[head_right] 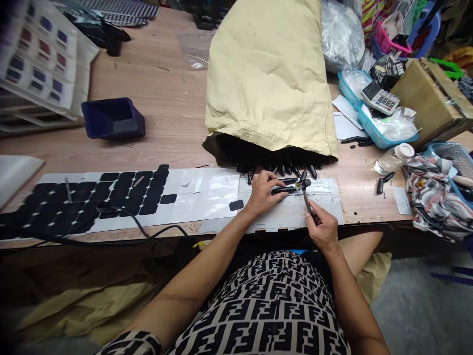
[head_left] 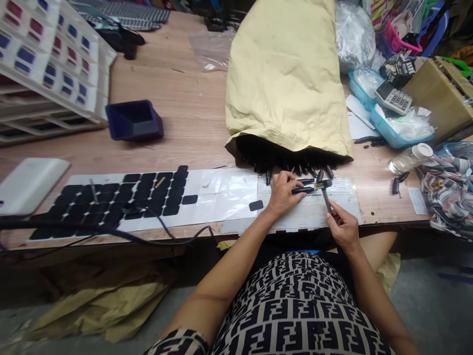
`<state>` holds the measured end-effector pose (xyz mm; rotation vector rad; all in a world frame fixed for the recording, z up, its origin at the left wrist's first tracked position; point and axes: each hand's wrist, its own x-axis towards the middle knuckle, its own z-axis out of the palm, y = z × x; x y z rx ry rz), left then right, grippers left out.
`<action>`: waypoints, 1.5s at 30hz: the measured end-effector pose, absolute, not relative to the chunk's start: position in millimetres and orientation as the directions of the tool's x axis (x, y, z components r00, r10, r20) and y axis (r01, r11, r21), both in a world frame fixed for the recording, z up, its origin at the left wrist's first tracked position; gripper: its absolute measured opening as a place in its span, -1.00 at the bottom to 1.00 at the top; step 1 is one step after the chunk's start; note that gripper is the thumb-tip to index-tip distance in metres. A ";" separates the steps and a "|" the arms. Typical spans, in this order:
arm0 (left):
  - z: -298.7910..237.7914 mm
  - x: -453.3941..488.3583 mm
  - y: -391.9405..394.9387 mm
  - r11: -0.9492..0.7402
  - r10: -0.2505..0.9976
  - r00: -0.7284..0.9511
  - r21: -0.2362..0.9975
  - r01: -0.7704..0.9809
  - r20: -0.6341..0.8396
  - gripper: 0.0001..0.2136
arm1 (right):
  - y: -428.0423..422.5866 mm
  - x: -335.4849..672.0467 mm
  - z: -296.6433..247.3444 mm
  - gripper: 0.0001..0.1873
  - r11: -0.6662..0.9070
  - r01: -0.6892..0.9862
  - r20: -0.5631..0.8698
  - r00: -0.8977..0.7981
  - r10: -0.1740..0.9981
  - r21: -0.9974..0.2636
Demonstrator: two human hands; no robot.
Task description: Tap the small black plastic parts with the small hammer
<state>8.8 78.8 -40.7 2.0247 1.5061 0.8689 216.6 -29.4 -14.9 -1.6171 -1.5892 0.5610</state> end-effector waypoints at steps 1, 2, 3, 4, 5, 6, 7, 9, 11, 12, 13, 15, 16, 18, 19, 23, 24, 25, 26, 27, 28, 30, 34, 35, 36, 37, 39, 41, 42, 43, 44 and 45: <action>-40.0 8.7 79.6 -0.280 0.960 0.198 0.704 0.652 0.199 -0.84 | -29.2 214.6 -12.5 -0.56 0.124 0.659 0.247 0.097 0.964 -0.742; -39.2 8.6 80.4 -0.275 0.961 0.200 0.714 0.644 0.191 -0.85 | -29.2 212.1 -9.7 -0.57 0.158 0.689 0.285 0.074 0.956 -0.708; -38.6 8.5 80.9 -0.274 0.961 0.203 0.723 0.634 0.187 -0.85 | -29.2 209.3 -6.8 -0.58 0.191 0.710 0.320 0.051 0.946 -0.677; -38.2 8.5 81.2 -0.275 0.961 0.205 0.730 0.626 0.186 -0.85 | -29.3 206.3 -3.8 -0.58 0.221 0.725 0.350 0.029 0.936 -0.652; -38.0 8.4 81.3 -0.277 0.960 0.208 0.735 0.619 0.186 -0.85 | -29.4 203.3 -1.0 -0.58 0.248 0.736 0.376 0.010 0.926 -0.630; -38.1 8.3 81.3 -0.279 0.960 0.210 0.737 0.615 0.188 -0.85 | -29.4 200.3 1.4 -0.57 0.275 0.744 0.402 -0.010 0.916 -0.609; -38.3 8.3 81.2 -0.282 0.959 0.212 0.738 0.613 0.190 -0.85 | -29.3 197.6 3.2 -0.56 0.303 0.751 0.424 -0.033 0.905 -0.587; -39.1 8.4 81.0 -0.284 0.958 0.214 0.738 0.612 0.192 -0.84 | -28.3 193.1 4.2 -0.55 0.351 0.765 0.459 -0.082 0.884 -0.540; -39.7 8.9 81.1 -0.285 0.958 0.210 0.739 0.610 0.196 -0.84 | -26.8 190.3 2.3 -0.56 0.372 0.785 0.463 -0.123 0.878 -0.496; -39.8 9.2 81.3 -0.286 0.958 0.207 0.740 0.609 0.199 -0.84 | -26.1 189.6 0.9 -0.57 0.372 0.795 0.455 -0.137 0.880 -0.480; -39.8 9.5 81.5 -0.286 0.958 0.205 0.741 0.608 0.202 -0.85 | -25.5 189.2 -0.4 -0.58 0.367 0.802 0.444 -0.144 0.884 -0.471; -39.4 9.9 81.9 -0.285 0.958 0.203 0.742 0.607 0.202 -0.86 | -25.0 189.4 -1.7 -0.59 0.350 0.806 0.425 -0.137 0.895 -0.478; -39.1 9.9 82.0 -0.285 0.958 0.204 0.742 0.607 0.201 -0.86 | -25.1 189.8 -1.5 -0.59 0.341 0.802 0.422 -0.125 0.898 -0.490; -38.7 9.5 82.1 -0.288 0.957 0.214 0.740 0.608 0.196 -0.86 | -25.6 191.1 -0.1 -0.58 0.326 0.793 0.427 -0.093 0.899 -0.515; -38.5 9.2 82.1 -0.290 0.956 0.219 0.739 0.608 0.195 -0.86 | -25.8 191.8 0.7 -0.57 0.320 0.790 0.431 -0.078 0.899 -0.523; -38.5 7.9 82.0 -0.298 0.954 0.224 0.739 0.604 0.201 -0.86 | -25.8 195.9 0.5 -0.57 0.297 0.798 0.406 -0.072 0.911 -0.524; -38.5 7.7 82.1 -0.299 0.953 0.225 0.740 0.603 0.202 -0.86 | -25.5 197.5 -0.3 -0.58 0.291 0.801 0.390 -0.079 0.918 -0.523; -38.5 7.6 82.2 -0.299 0.953 0.227 0.739 0.604 0.201 -0.86 | -25.1 199.6 -1.3 -0.59 0.283 0.801 0.373 -0.081 0.924 -0.527; -38.4 7.6 82.2 -0.299 0.953 0.229 0.737 0.606 0.198 -0.86 | -24.5 202.0 -2.5 -0.59 0.270 0.800 0.359 -0.074 0.930 -0.536; -38.3 7.6 82.2 -0.299 0.953 0.233 0.735 0.609 0.195 -0.86 | -23.7 205.0 -3.8 -0.60 0.250 0.795 0.348 -0.052 0.936 -0.552; -38.4 7.6 82.1 -0.299 0.953 0.236 0.732 0.612 0.192 -0.86 | -22.5 208.4 -5.4 -0.60 0.220 0.789 0.340 -0.015 0.940 -0.574; -38.8 7.5 82.0 -0.300 0.952 0.242 0.727 0.618 0.187 -0.87 | -18.7 216.1 -9.3 -0.58 0.143 0.766 0.330 0.095 0.939 -0.627; -38.5 6.3 82.7 -0.332 0.942 0.259 0.719 0.610 0.215 -0.89 | -8.0 229.1 -18.3 -0.53 0.018 0.629 0.251 0.284 0.926 -0.777; -37.2 5.5 82.5 -0.347 0.936 0.266 0.718 0.604 0.228 -0.89 | -5.8 231.0 -19.9 -0.51 -0.003 0.582 0.221 0.314 0.923 -0.813; -35.0 4.4 81.5 -0.361 0.931 0.274 0.715 0.599 0.241 -0.89 | -4.0 232.2 -21.0 -0.51 -0.015 0.540 0.200 0.337 0.920 -0.842; -32.0 3.1 79.4 -0.378 0.924 0.288 0.712 0.592 0.252 -0.89 | -2.9 233.1 -21.6 -0.51 -0.022 0.504 0.182 0.353 0.918 -0.864; -24.5 0.0 70.1 -0.432 0.897 0.352 0.697 0.572 0.267 -0.88 | -2.2 233.9 -21.7 -0.51 -0.024 0.458 0.163 0.364 0.917 -0.888; -17.4 -2.8 53.6 -0.513 0.840 0.473 0.672 0.533 0.266 -0.87 | -2.5 234.5 -21.3 -0.52 -0.019 0.434 0.154 0.359 0.920 -0.901; -15.2 -3.6 43.2 -0.560 0.797 0.546 0.656 0.507 0.258 -0.87 | -2.7 234.8 -21.1 -0.52 -0.017 0.424 0.151 0.358 0.922 -0.905; -14.3 -4.0 32.2 -0.605 0.748 0.616 0.636 0.478 0.249 -0.86 | -2.8 235.0 -21.0 -0.53 -0.015 0.415 0.148 0.359 0.922 -0.910; -14.8 -3.7 21.2 -0.649 0.697 0.676 0.613 0.452 0.240 -0.86 | -2.8 235.0 -21.0 -0.53 -0.015 0.407 0.145 0.361 0.921 -0.913; -16.6 -3.0 10.8 -0.687 0.650 0.724 0.585 0.430 0.232 -0.85 | -2.8 235.0 -21.1 -0.53 -0.017 0.401 0.142 0.362 0.921 -0.916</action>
